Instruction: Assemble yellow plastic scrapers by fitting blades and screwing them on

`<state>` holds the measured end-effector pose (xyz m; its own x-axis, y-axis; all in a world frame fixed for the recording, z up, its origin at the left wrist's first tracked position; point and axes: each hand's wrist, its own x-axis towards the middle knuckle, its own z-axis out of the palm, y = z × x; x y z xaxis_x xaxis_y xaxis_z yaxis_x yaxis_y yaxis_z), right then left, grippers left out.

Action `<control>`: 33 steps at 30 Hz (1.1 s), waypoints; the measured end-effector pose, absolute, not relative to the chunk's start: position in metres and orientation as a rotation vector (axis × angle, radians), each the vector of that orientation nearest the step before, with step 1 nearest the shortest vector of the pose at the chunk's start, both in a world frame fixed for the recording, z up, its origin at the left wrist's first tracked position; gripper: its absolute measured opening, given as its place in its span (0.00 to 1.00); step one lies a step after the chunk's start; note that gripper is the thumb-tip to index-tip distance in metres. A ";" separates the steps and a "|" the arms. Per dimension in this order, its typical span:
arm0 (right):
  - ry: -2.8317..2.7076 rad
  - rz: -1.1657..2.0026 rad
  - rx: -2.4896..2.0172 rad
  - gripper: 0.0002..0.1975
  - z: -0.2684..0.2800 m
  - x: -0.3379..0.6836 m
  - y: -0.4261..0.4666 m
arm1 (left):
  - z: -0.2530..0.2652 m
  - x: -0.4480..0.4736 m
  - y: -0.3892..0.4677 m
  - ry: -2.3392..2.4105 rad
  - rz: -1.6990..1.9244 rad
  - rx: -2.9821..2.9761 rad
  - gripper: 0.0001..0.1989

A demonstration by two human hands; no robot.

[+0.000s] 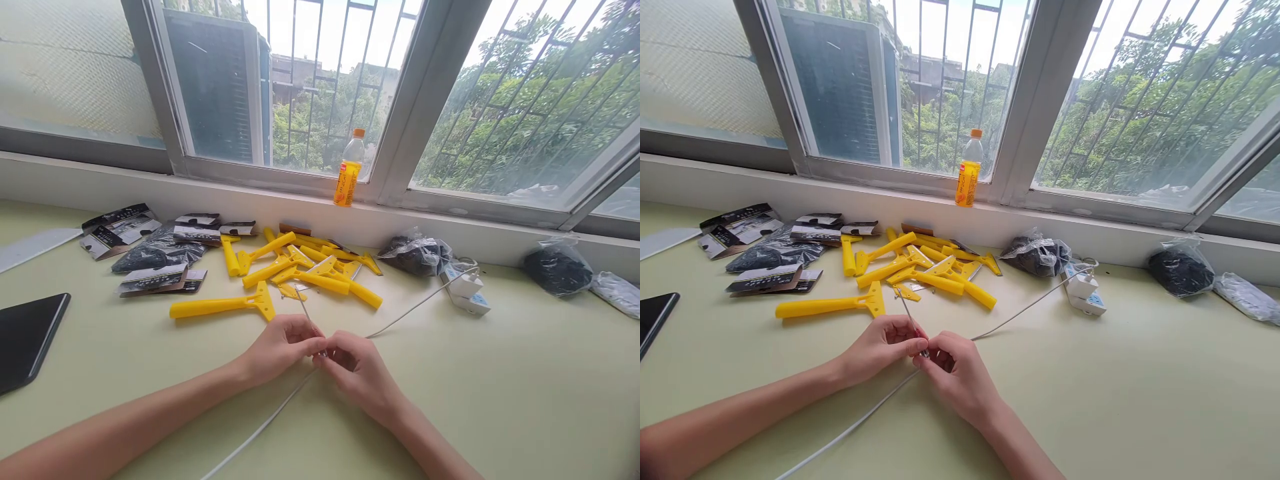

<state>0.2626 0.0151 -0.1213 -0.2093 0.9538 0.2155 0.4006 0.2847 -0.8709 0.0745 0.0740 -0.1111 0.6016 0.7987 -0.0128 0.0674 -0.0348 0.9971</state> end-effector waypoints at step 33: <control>-1.770 0.573 -1.369 0.20 -0.124 0.267 0.014 | -0.113 0.074 0.077 0.890 0.657 1.654 0.27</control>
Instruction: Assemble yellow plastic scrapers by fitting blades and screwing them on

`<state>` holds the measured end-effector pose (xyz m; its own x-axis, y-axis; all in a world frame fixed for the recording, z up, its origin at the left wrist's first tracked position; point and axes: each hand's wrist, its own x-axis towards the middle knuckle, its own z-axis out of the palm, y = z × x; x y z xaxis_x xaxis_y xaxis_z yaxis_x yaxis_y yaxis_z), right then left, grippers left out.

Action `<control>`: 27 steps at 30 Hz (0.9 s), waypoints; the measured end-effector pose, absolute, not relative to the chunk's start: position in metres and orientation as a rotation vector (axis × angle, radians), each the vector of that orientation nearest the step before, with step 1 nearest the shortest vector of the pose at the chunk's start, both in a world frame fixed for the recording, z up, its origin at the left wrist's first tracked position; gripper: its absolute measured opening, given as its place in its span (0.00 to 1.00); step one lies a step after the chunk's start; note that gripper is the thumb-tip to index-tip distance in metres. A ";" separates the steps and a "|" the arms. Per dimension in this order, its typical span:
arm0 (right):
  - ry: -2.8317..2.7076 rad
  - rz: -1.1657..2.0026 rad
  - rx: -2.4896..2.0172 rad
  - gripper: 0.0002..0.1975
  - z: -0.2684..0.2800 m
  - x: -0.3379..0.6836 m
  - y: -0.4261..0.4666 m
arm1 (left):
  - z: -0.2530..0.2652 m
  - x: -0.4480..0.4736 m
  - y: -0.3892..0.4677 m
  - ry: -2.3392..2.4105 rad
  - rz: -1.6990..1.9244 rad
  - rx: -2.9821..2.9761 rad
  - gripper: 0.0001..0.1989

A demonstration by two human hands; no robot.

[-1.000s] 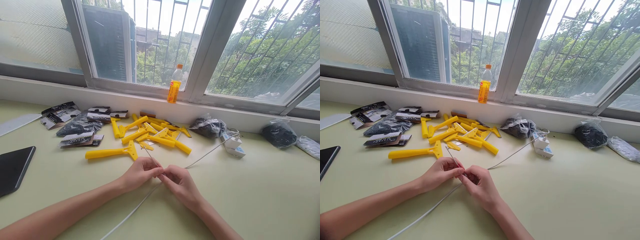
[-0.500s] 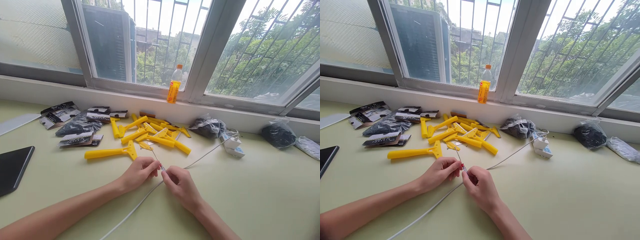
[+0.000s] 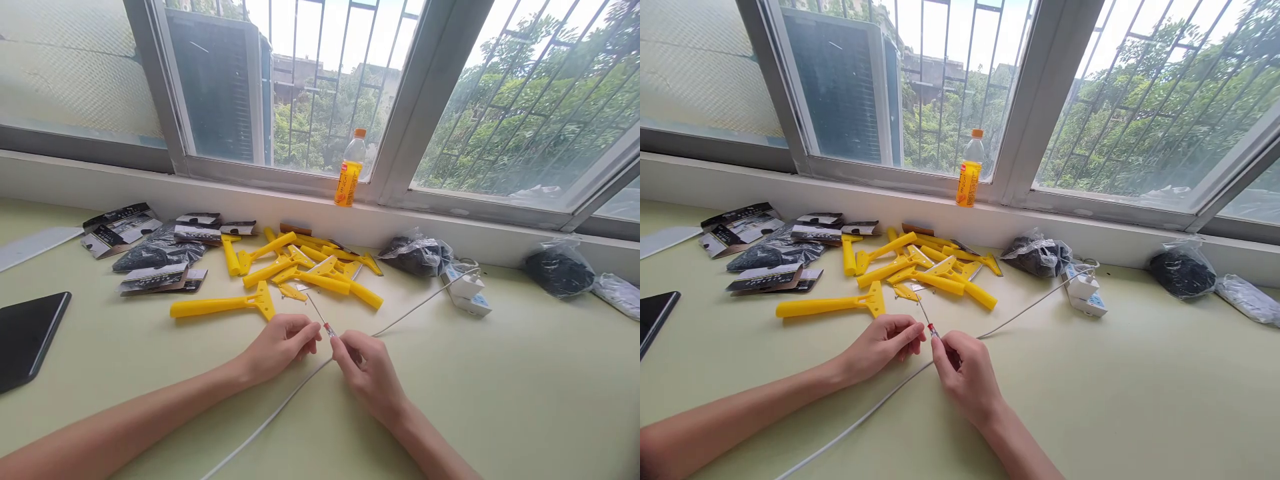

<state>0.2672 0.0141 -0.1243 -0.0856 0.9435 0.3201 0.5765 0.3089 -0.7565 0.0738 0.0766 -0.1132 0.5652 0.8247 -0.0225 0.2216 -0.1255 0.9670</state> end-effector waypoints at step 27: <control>-1.805 0.310 -1.378 0.20 -0.130 0.265 0.015 | -0.109 0.073 0.073 0.909 0.629 1.706 0.27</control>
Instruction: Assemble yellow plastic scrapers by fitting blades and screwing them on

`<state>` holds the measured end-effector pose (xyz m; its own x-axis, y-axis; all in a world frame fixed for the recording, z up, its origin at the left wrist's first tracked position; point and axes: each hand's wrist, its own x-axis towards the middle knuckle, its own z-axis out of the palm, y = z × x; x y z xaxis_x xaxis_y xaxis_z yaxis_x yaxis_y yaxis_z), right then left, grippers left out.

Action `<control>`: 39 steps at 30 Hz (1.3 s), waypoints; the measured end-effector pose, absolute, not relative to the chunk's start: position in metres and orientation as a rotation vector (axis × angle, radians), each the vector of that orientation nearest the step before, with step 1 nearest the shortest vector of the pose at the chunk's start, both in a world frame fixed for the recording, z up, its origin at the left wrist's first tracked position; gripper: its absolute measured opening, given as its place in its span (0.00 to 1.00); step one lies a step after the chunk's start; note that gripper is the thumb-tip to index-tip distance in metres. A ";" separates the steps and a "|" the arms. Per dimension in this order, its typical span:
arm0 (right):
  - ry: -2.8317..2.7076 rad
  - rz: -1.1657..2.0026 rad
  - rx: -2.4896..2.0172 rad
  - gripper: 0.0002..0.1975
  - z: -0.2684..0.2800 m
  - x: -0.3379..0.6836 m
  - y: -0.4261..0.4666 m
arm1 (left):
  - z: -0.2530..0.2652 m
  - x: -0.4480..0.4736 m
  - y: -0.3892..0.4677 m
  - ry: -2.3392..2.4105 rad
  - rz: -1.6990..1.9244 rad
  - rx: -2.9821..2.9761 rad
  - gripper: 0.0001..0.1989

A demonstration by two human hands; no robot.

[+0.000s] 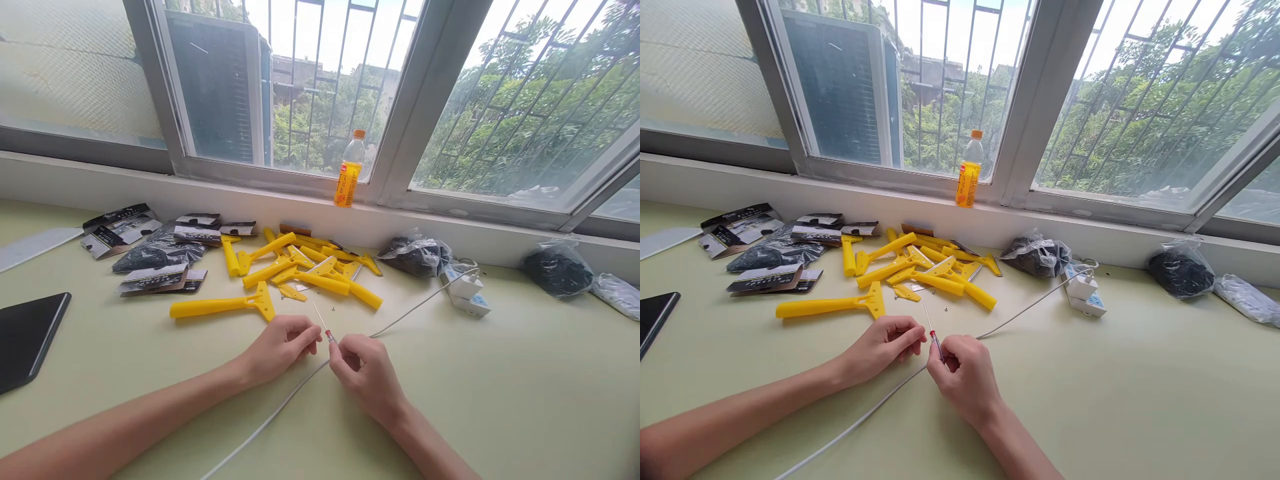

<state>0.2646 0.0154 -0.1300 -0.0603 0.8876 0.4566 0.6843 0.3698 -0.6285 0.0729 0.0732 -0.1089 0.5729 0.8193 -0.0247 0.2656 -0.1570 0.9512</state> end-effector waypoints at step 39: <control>-1.763 0.075 -1.415 0.20 -0.130 0.265 0.016 | -0.108 0.073 0.074 0.899 0.618 1.698 0.27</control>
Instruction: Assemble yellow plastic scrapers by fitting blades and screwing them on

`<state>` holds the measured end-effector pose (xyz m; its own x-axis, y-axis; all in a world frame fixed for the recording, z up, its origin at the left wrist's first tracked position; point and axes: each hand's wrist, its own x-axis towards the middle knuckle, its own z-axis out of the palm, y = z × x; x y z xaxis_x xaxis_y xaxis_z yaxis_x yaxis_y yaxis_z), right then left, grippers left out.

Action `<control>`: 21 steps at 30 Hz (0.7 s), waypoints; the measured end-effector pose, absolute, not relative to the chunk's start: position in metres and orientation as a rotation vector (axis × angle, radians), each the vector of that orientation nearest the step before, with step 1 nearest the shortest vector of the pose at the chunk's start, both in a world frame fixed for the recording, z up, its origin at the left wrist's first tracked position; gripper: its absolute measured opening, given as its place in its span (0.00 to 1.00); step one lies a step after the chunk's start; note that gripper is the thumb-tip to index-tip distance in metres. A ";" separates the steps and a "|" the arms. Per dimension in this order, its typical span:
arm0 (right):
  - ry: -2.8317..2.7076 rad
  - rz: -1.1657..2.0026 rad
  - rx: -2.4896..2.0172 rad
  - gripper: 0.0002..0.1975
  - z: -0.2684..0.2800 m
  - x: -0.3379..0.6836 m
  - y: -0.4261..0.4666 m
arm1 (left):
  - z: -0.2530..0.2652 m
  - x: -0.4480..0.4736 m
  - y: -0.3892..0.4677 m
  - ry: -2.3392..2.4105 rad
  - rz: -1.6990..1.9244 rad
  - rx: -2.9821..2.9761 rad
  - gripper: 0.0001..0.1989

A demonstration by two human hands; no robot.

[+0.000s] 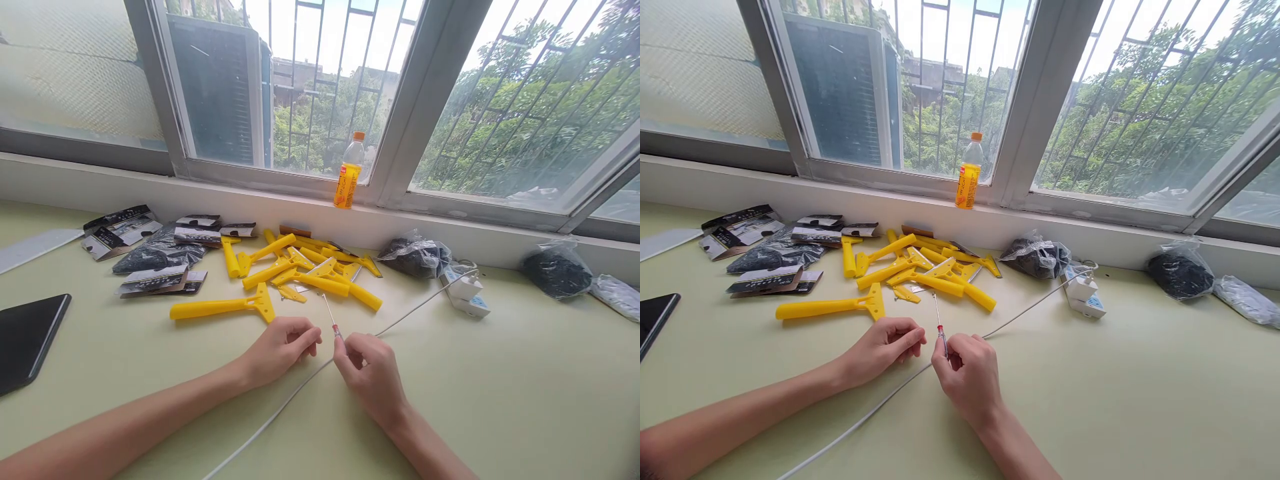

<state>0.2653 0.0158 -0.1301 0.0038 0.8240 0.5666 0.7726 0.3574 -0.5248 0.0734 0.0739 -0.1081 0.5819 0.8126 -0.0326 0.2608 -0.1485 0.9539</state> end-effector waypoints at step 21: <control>-1.741 0.244 -1.531 0.24 -0.134 0.267 0.018 | -0.110 0.073 0.073 0.893 0.615 1.688 0.27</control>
<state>0.2670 0.0179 -0.1341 0.0391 0.9042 0.4253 0.7527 0.2533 -0.6077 0.0728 0.0733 -0.1098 0.5846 0.8104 -0.0372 0.2545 -0.1397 0.9569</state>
